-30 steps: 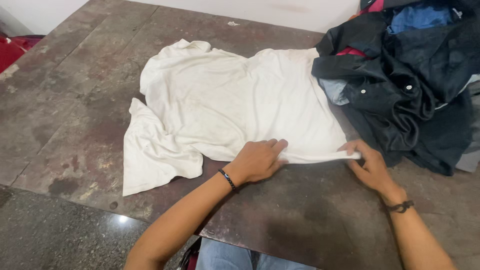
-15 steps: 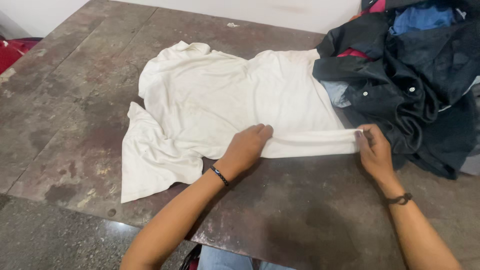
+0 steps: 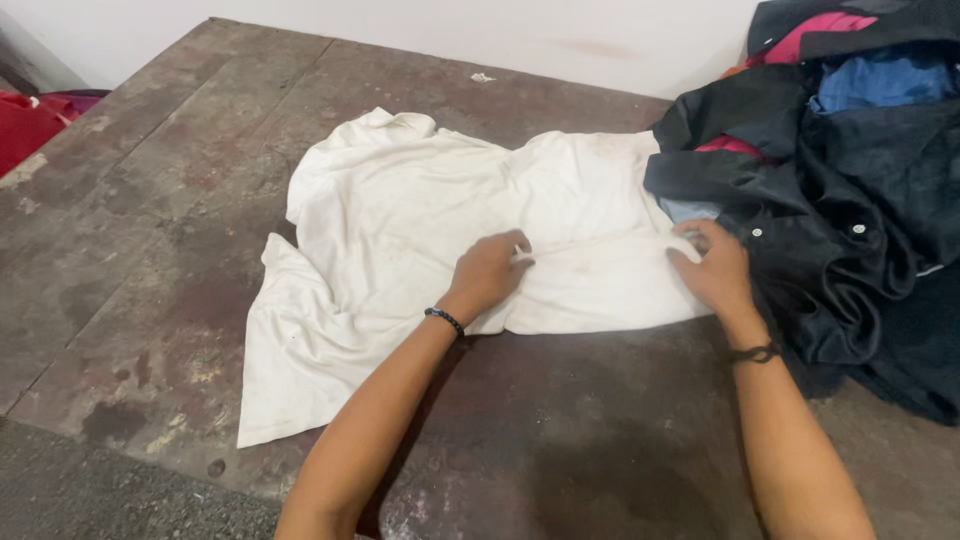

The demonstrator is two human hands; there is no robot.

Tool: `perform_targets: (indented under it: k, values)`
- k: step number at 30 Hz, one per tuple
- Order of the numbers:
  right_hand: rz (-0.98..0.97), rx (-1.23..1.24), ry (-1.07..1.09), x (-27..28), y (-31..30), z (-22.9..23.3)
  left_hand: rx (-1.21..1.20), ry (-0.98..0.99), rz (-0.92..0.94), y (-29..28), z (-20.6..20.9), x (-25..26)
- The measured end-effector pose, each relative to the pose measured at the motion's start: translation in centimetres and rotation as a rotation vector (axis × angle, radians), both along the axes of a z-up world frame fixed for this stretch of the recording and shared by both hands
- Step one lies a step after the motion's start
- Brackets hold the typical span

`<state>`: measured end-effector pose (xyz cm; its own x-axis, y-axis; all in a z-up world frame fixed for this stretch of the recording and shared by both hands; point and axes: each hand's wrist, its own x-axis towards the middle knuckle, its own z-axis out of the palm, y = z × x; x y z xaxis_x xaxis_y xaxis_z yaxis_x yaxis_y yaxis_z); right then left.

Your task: The person folds a white t-shirt on a table, smoothing and aligning it before folding it into a compact rectangle. Then the person folds a dark patterned shirt using a similar method, smoothing and folding it into a neat stack.

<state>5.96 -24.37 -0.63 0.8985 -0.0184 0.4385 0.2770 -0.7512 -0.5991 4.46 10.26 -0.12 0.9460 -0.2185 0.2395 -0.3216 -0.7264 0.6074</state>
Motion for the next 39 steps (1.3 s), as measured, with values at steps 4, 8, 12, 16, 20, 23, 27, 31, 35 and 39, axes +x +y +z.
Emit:
perform_targets:
  k: [4, 8, 12, 16, 20, 23, 27, 31, 35, 39]
  values:
    - [-0.257, -0.353, 0.037, -1.0, 1.7, 1.6, 0.070, -0.066, 0.067, -0.7, -0.4, 2.2]
    - [-0.308, -0.721, -0.191, -1.8, 4.2, 1.7, 0.424, -0.370, 0.005, -4.0, -2.2, 1.9]
    - [0.089, -0.545, -0.141, -1.1, 6.1, -0.1, 0.402, -0.269, -0.157, -6.8, -4.4, -0.5]
    - [0.076, -0.685, 0.114, 0.8, 7.6, -0.9, 0.380, -0.218, -0.168, -7.0, -3.4, -0.4]
    - [0.049, -0.649, 0.197, 0.7, 7.6, -1.0, 0.481, -0.128, -0.149, -4.7, -2.0, -1.0]
    - [0.047, -0.625, 0.218, 0.6, 8.4, -0.2, 0.537, -0.020, -0.117, -0.3, -1.0, -2.8]
    - [-0.072, -0.641, -0.189, -2.1, 11.9, 0.7, 0.550, 0.087, -0.087, 6.7, 1.0, -4.7]
    - [0.376, -0.178, -0.402, -5.0, 18.9, 3.3, 0.422, -0.030, -0.078, 13.2, 1.6, -6.8]
    - [0.937, -0.162, 0.003, -9.2, 26.3, 5.2, 0.301, -0.053, 0.016, 18.9, 1.6, -8.8]
    - [1.266, -0.375, -0.249, -12.0, 31.9, 5.7, 0.158, -0.226, 0.015, 23.2, 1.3, -11.5]
